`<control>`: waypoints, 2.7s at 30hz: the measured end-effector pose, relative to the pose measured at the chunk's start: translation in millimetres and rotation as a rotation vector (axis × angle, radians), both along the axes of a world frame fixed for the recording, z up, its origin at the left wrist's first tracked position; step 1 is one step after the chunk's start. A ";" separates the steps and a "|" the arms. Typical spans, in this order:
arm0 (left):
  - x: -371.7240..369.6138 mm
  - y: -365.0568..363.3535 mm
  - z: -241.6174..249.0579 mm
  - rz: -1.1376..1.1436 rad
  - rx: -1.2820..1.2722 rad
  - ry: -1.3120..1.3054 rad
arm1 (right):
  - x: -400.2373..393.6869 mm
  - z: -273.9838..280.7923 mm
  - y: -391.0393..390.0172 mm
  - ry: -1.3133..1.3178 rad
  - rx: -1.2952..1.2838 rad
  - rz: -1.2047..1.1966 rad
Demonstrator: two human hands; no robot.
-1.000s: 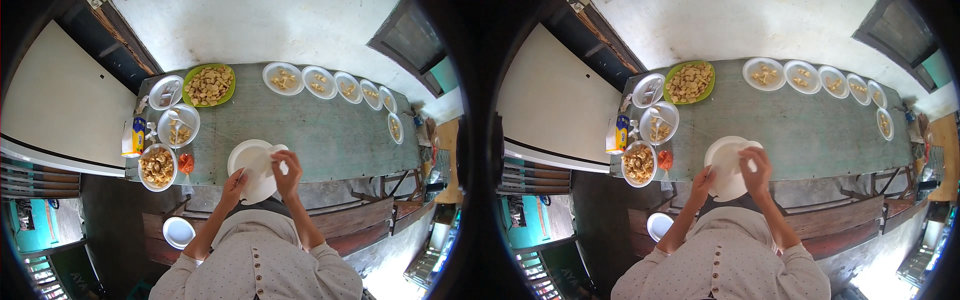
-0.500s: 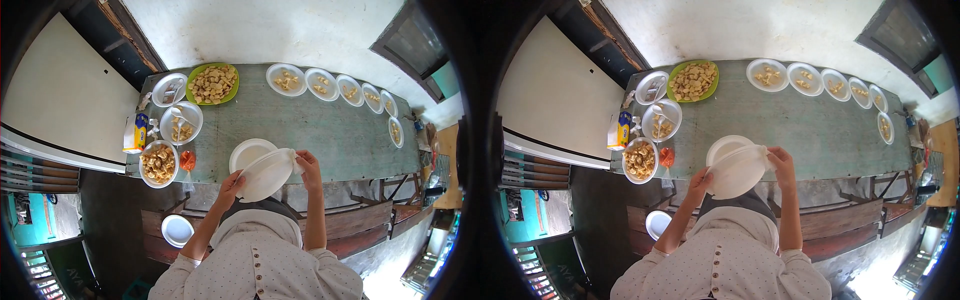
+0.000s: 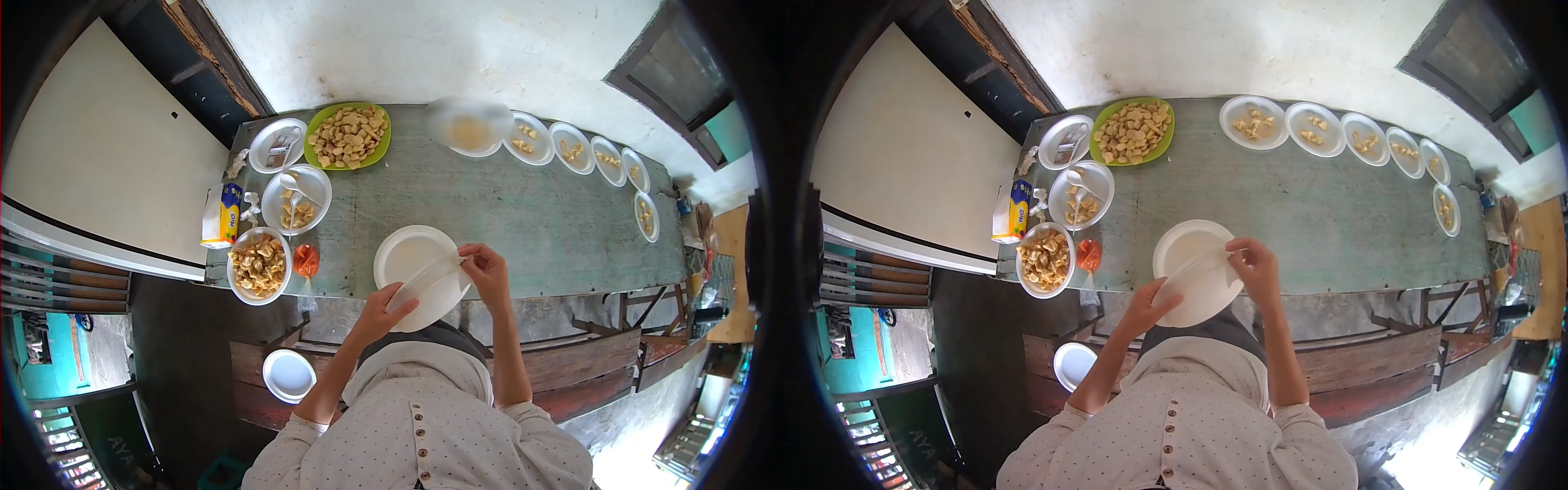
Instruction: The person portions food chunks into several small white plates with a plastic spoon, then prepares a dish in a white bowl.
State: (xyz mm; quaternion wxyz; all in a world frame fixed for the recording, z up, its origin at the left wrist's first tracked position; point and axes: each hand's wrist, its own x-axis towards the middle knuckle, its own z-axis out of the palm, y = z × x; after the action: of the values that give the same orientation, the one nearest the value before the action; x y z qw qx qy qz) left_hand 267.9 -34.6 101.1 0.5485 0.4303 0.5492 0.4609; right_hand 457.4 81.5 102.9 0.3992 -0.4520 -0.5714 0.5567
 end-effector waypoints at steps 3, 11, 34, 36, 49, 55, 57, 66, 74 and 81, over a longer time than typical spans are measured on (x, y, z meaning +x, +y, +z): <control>2.3 -0.5 -2.2 -0.022 0.027 0.102 | -10.4 9.7 -8.0 -0.146 0.155 0.009; 15.3 1.2 6.0 0.089 0.116 0.040 | -33.3 30.4 -26.4 -0.261 0.436 -0.027; 22.0 6.0 0.7 0.407 -0.128 -0.398 | -50.4 23.9 -75.9 -0.294 0.588 0.341; 20.7 8.8 2.5 0.470 -0.163 -0.385 | -47.7 22.9 -80.1 -0.315 0.591 0.368; 8.3 11.4 -1.3 0.439 0.018 -0.197 | -17.3 31.1 -57.2 -0.239 0.324 0.153; 21.3 7.1 0.1 0.320 0.040 -0.134 | -24.0 44.3 -44.6 -0.172 0.373 0.018; 24.7 7.5 1.4 0.307 0.054 -0.121 | -29.0 47.1 -45.6 -0.178 0.396 0.019; 22.1 5.5 4.3 0.216 0.130 0.022 | -18.3 33.4 -21.6 -0.209 0.453 -0.072; 4.5 -1.2 -6.8 0.130 0.067 -0.116 | 14.8 9.5 8.0 0.283 -0.115 -0.041; -6.0 -1.2 -8.4 0.069 0.038 -0.132 | 30.7 13.6 13.7 0.403 -0.313 0.092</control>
State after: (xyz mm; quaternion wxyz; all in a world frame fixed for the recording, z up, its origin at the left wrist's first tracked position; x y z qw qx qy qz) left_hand 261.9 -35.9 92.7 0.5590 0.3903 0.5173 0.5172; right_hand 488.1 95.2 116.5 0.4043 -0.3618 -0.4074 0.7346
